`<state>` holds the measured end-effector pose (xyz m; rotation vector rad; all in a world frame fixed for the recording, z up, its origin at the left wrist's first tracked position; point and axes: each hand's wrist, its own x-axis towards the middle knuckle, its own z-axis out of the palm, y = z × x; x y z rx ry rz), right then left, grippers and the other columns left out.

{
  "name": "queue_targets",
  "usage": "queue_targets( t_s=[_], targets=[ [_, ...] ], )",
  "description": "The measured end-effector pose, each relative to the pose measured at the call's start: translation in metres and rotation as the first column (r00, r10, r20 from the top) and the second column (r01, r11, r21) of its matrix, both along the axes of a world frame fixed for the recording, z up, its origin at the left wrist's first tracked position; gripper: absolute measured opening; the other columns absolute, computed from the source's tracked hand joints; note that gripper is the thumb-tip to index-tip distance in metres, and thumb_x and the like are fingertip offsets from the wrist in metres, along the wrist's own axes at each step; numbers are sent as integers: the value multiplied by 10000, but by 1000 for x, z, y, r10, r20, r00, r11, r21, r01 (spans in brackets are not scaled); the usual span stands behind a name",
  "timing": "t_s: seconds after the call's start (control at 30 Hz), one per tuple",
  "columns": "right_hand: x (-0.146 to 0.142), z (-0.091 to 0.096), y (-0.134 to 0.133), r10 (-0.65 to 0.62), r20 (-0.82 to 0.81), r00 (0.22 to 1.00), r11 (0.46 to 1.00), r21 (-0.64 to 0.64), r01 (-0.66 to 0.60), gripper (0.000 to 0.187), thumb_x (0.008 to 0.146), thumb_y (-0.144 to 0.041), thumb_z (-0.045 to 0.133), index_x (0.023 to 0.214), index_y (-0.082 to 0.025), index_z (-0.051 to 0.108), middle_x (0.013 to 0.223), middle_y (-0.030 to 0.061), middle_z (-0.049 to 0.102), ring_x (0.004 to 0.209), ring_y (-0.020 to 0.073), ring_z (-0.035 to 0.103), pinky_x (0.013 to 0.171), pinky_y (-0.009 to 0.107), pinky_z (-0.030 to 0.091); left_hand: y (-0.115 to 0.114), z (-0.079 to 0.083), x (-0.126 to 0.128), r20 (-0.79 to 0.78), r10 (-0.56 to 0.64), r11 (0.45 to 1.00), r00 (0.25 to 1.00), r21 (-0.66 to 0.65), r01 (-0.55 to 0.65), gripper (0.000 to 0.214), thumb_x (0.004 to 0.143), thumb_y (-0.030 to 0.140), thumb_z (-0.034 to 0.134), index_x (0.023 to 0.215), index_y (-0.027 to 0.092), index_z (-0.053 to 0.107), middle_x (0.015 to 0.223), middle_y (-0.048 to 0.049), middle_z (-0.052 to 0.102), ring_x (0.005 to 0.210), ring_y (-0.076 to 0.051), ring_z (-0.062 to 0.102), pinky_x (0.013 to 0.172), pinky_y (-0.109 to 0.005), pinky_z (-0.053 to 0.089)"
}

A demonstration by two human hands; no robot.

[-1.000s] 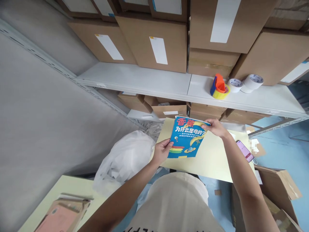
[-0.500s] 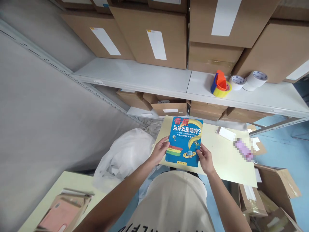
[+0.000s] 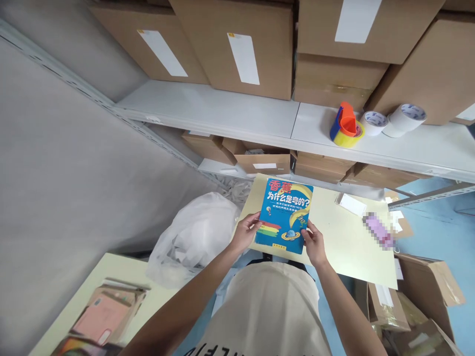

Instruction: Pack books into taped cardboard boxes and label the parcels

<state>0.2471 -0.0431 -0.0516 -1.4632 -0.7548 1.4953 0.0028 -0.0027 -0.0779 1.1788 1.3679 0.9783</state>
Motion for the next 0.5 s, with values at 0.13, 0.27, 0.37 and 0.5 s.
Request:
queue_targets(
  t_s=[0.13,0.27,0.37,0.5],
  targets=[
    [-23,-17,13,-55,25,998,998,-19,55,695,686,-592,728,1287,-253,650,1144,95,730,970,318,702,695,428,611,10,-17,-18,-66,56,998,996,37,-54,377,820,353,644,1169,236,726,1043,-65,679,905,-178,680,796,-291,563],
    [-48,-47,40,-59,73,996,998,-15,60,560,657,-528,728,1123,-218,732,1029,77,767,936,312,705,785,466,589,35,-44,-42,-69,27,1000,997,-11,-27,371,772,237,649,1129,212,746,978,-46,721,843,-170,694,812,-298,566],
    [-65,-79,65,-24,215,976,1000,4,23,509,610,-544,697,977,-196,761,957,71,779,930,312,703,834,467,565,57,-73,-56,-99,32,997,995,-64,-38,352,729,149,645,1052,209,770,928,-21,750,809,-167,703,812,-303,567],
    [-82,-124,86,73,319,945,996,-62,-56,523,620,-579,635,940,-184,759,837,55,776,850,296,698,780,448,553,76,-114,-69,-140,35,990,990,-132,-54,263,728,135,662,956,181,786,857,-23,766,772,-184,709,763,-317,572]
  ],
)
